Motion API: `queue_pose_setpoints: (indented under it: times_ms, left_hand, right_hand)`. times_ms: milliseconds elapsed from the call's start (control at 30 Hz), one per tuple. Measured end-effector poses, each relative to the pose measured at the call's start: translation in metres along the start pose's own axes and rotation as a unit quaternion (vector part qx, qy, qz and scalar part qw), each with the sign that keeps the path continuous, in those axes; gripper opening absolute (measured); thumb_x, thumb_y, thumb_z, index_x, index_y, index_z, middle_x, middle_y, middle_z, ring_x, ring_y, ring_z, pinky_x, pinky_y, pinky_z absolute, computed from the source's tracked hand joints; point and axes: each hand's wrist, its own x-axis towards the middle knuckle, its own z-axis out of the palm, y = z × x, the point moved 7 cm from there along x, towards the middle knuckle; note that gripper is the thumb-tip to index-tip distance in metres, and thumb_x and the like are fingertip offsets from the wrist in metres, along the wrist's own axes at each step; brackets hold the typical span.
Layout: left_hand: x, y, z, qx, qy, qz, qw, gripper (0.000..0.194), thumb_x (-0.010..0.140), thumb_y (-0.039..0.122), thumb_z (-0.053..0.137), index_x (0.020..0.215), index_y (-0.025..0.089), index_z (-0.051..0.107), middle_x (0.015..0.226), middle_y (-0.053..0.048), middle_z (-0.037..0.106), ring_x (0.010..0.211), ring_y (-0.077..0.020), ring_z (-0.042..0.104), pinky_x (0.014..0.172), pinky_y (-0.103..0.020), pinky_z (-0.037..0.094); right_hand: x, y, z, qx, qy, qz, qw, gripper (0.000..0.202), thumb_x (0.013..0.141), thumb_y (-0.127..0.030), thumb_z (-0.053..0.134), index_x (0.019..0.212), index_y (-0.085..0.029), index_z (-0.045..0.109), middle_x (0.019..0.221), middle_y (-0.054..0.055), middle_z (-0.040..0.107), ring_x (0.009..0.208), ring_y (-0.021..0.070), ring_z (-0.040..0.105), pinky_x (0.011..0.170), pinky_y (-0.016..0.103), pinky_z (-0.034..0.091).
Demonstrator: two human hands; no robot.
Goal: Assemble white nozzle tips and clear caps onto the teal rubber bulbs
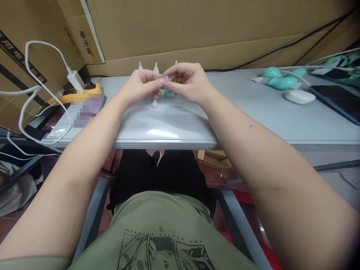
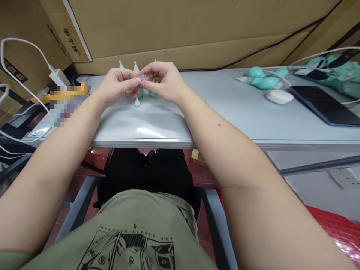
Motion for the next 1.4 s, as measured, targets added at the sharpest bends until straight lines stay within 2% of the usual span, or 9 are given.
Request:
queue_pose_setpoints:
  times_ms: [133,267,367,567,733,833,933,1233,1400]
  left_hand:
    - [-0.0005,0.0027,-0.0006,0.030,0.014,0.007,0.999,0.029,0.096,0.039,0.110,0.105,0.020,0.091,0.103,-0.008,0.094,0.090,-0.0197,0.089,0.084,-0.028,0.075]
    - [0.0002,0.0041,0.0000,0.032,0.032,0.007,0.999,0.022,0.101,0.034,0.104,0.098,0.019,0.088,0.093,-0.005,0.090,0.080,-0.0160,0.085,0.079,-0.025,0.072]
    - [-0.0004,0.0033,0.0003,0.025,0.030,-0.004,0.999,0.023,0.102,0.033,0.104,0.096,0.019,0.087,0.093,-0.005,0.089,0.082,-0.0168,0.087,0.082,-0.026,0.073]
    - [-0.0010,0.0035,0.0000,0.026,0.025,0.007,0.999,0.017,0.101,0.029,0.102,0.096,0.019,0.089,0.092,-0.004,0.090,0.082,-0.0168,0.086,0.081,-0.027,0.073]
    - [0.0013,0.0038,0.0042,-0.014,0.017,0.014,1.000,0.022,0.101,0.018,0.096,0.082,0.020,0.085,0.078,0.000,0.083,0.071,-0.0122,0.076,0.071,-0.024,0.065]
    - [0.0021,0.0056,0.0062,-0.059,0.018,0.025,0.998,0.029,0.101,0.009,0.092,0.075,0.019,0.084,0.072,0.000,0.081,0.064,-0.0103,0.072,0.064,-0.023,0.059]
    - [0.0027,0.0068,0.0072,-0.061,0.018,0.027,0.998,0.034,0.102,0.003,0.089,0.073,0.020,0.082,0.069,0.001,0.079,0.061,-0.0091,0.071,0.063,-0.023,0.058]
    - [0.0047,0.0020,0.0018,-0.013,0.005,0.010,1.000,0.028,0.095,0.019,0.098,0.077,0.021,0.077,0.076,0.000,0.081,0.062,-0.0129,0.075,0.063,-0.026,0.061]
    - [0.0052,0.0031,0.0006,0.008,0.018,0.024,1.000,0.030,0.096,0.019,0.099,0.077,0.021,0.076,0.074,0.001,0.079,0.065,-0.0132,0.076,0.065,-0.026,0.061]
  right_hand:
    - [0.0004,-0.0024,0.0025,-0.004,-0.002,-0.009,1.000,0.052,0.066,-0.057,0.125,0.101,-0.044,0.089,0.100,0.004,0.089,0.127,0.0476,0.079,0.107,0.065,0.069]
    - [0.0008,-0.0018,0.0042,0.017,-0.005,-0.026,1.000,0.045,0.072,-0.056,0.122,0.101,-0.042,0.090,0.101,0.003,0.090,0.116,0.0440,0.079,0.106,0.066,0.067]
    - [0.0003,-0.0032,0.0057,0.028,-0.009,-0.029,0.999,0.042,0.076,-0.056,0.120,0.101,-0.040,0.090,0.098,0.003,0.089,0.110,0.0407,0.079,0.103,0.063,0.067]
    - [-0.0011,-0.0022,0.0051,0.018,-0.004,-0.002,1.000,0.049,0.070,-0.054,0.123,0.101,-0.039,0.088,0.092,0.004,0.085,0.114,0.0435,0.079,0.100,0.063,0.069]
    - [-0.0015,0.0004,0.0065,0.025,-0.006,-0.007,1.000,0.046,0.072,-0.056,0.121,0.101,-0.041,0.088,0.099,0.003,0.088,0.108,0.0415,0.081,0.098,0.061,0.070]
    - [-0.0012,0.0002,0.0078,0.026,-0.004,-0.007,1.000,0.049,0.071,-0.057,0.122,0.101,-0.039,0.088,0.096,0.005,0.086,0.106,0.0418,0.082,0.096,0.061,0.070]
    - [-0.0020,-0.0003,0.0073,0.013,0.007,0.008,1.000,0.050,0.072,-0.055,0.123,0.102,-0.038,0.087,0.091,0.004,0.086,0.105,0.0434,0.082,0.092,0.061,0.072]
    - [0.0001,-0.0034,0.0085,0.006,0.006,-0.022,1.000,0.033,0.087,-0.027,0.119,0.098,-0.034,0.089,0.092,0.002,0.086,0.086,0.0322,0.081,0.081,0.052,0.075]
    - [0.0003,-0.0029,0.0099,0.009,0.002,-0.024,1.000,0.034,0.084,-0.030,0.120,0.093,-0.036,0.088,0.088,0.001,0.083,0.080,0.0313,0.080,0.077,0.051,0.076]
